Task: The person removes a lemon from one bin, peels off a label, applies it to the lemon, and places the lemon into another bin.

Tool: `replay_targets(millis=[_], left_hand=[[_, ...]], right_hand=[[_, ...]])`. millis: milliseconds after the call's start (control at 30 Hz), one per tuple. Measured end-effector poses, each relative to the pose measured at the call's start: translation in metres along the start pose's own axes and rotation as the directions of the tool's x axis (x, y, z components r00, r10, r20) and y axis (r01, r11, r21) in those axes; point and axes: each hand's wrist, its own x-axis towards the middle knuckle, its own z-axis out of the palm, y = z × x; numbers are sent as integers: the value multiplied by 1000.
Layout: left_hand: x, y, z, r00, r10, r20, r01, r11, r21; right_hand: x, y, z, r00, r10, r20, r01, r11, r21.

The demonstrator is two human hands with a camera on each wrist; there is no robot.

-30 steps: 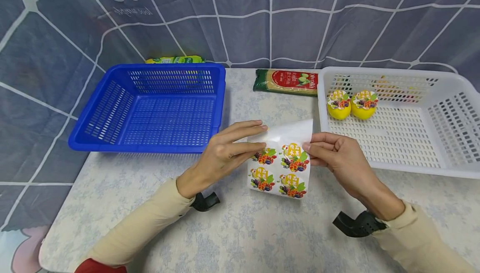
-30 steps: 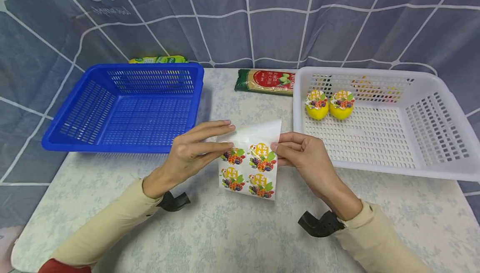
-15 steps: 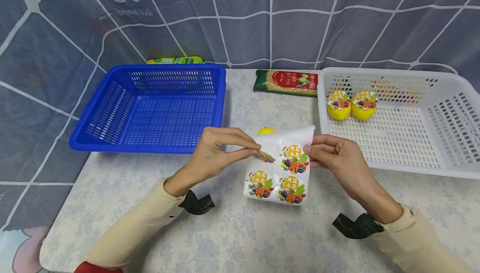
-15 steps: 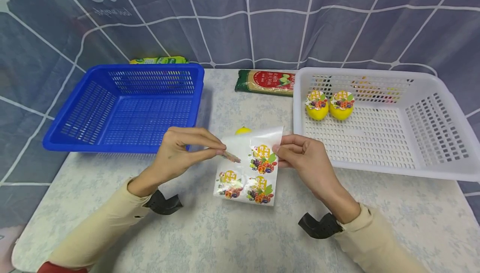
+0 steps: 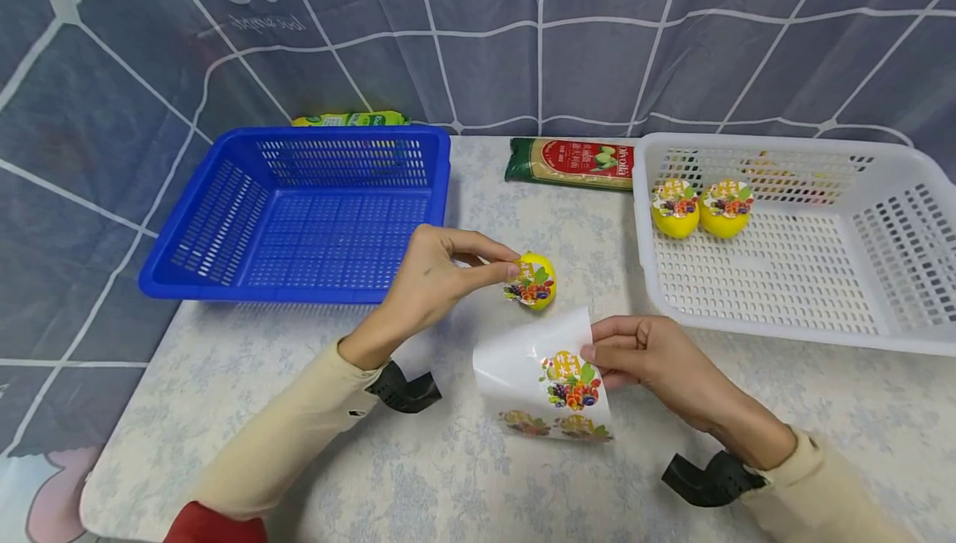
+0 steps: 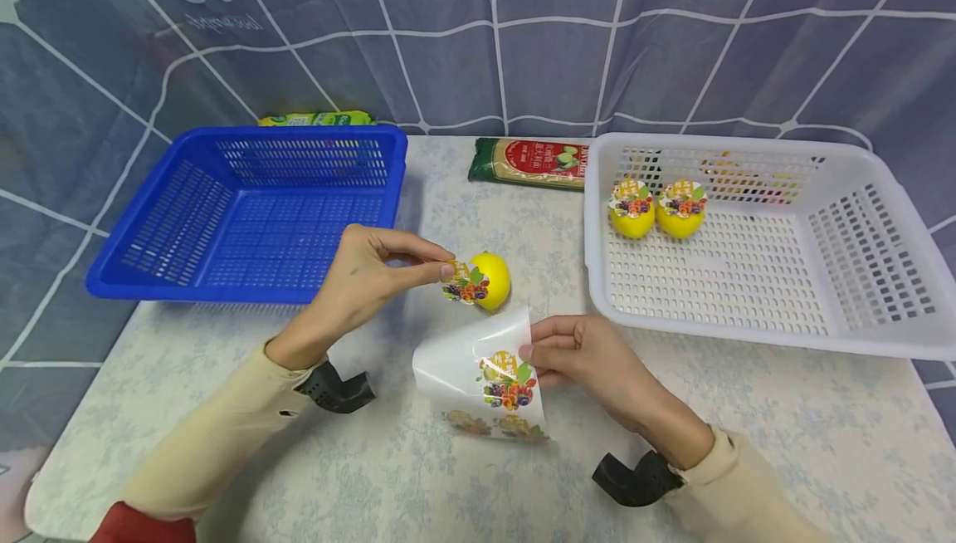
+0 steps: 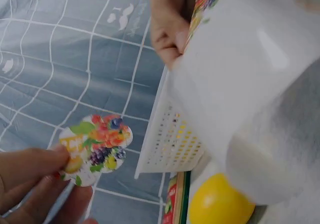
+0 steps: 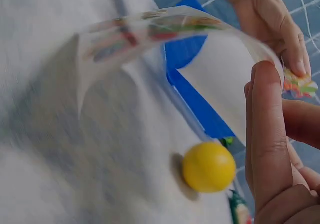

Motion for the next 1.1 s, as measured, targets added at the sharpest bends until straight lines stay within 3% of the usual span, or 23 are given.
replay_targets(millis=[233,500,700,833,933,1033,1100], left_hand=[[10,-4,12,993,-117,11,117,992,-43],[17,-14,32,996,-84,3,84,996,6],[25,-23,41,997,-72,-16,73,994,76],[28,-28,42,996,-81,-32,84,992,90],[29,-29,40,994,-98,-38,102,991,92],[28,-29,38,993,-115,-40,118,989,89],[28,-29,37,992,-120,-43,124,988,92]], right_hand=[[4,18,-3,994,18,112,-32,991,133],[10,36,-7,992,43,121,-60,988,140],[13,42,-9,994,67,89,-74,995,71],[13,42,-10,998,53,16,-51,995,-84],[14,38,-8,997,-19,-81,-8,945,-326],[14,31,-3,976,-125,-179,8,841,-540],[15,26,1,957,-194,-217,20,788,-616]])
